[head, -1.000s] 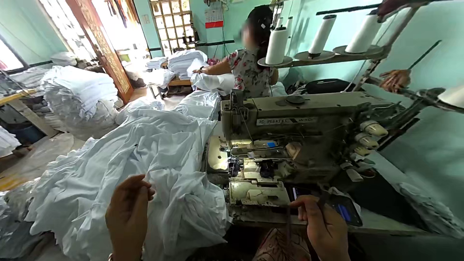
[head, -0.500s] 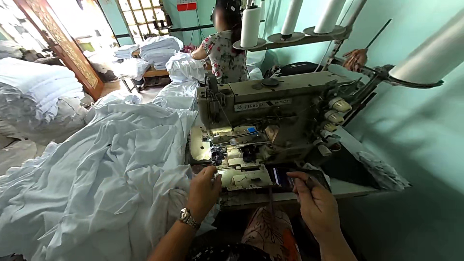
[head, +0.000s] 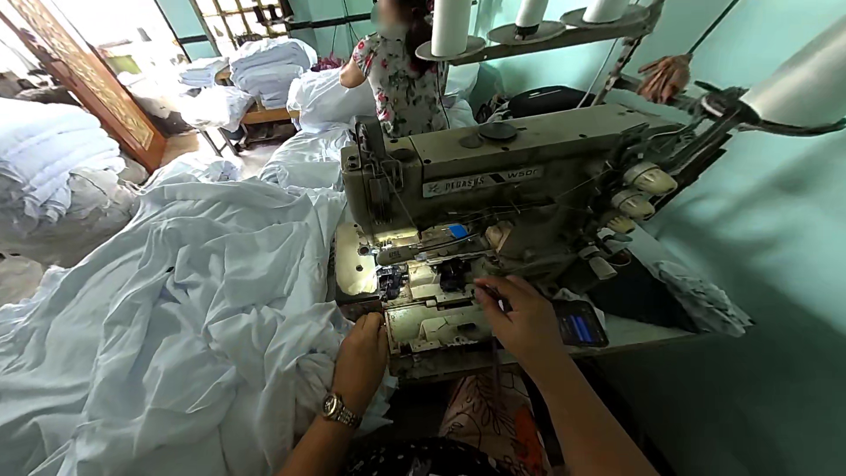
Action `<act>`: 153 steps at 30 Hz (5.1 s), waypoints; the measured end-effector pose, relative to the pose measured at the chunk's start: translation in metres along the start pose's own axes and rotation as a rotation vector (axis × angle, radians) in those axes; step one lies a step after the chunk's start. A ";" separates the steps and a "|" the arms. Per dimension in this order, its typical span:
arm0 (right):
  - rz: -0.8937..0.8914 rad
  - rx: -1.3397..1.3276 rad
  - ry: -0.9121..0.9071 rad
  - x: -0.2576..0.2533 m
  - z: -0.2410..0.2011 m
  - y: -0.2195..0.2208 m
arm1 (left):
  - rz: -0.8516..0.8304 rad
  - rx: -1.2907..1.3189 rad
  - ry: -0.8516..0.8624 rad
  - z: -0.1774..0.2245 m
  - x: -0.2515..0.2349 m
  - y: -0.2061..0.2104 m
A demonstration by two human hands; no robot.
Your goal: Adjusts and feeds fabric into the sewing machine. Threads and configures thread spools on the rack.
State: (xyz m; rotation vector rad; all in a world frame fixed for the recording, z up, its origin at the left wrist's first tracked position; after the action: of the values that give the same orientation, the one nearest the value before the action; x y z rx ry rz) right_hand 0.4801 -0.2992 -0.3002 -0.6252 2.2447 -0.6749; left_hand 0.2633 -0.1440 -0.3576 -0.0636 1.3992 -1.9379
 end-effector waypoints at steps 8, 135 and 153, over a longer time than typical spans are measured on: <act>-0.161 0.161 0.282 -0.057 -0.011 0.009 | -0.009 0.038 -0.013 -0.005 -0.002 0.004; -0.340 0.400 0.018 -0.107 -0.018 0.037 | -0.077 -0.396 0.179 0.050 -0.071 -0.033; -0.300 0.298 -0.047 -0.104 -0.009 0.038 | -0.056 -0.390 0.112 0.058 -0.067 -0.036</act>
State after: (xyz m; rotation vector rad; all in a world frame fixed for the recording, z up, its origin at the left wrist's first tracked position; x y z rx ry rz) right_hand 0.5309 -0.2058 -0.2685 -0.8224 1.9715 -1.1076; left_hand 0.3183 -0.1466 -0.2797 -0.1812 1.8528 -1.7078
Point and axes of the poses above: each hand's wrist, its own x-axis away from the middle knuckle, its own y-axis out of the palm, z = x × y, the point moved 1 cm from there along -x, towards the middle knuckle, and after that the axes turned 7 degrees about y, right-handed, at the moved point
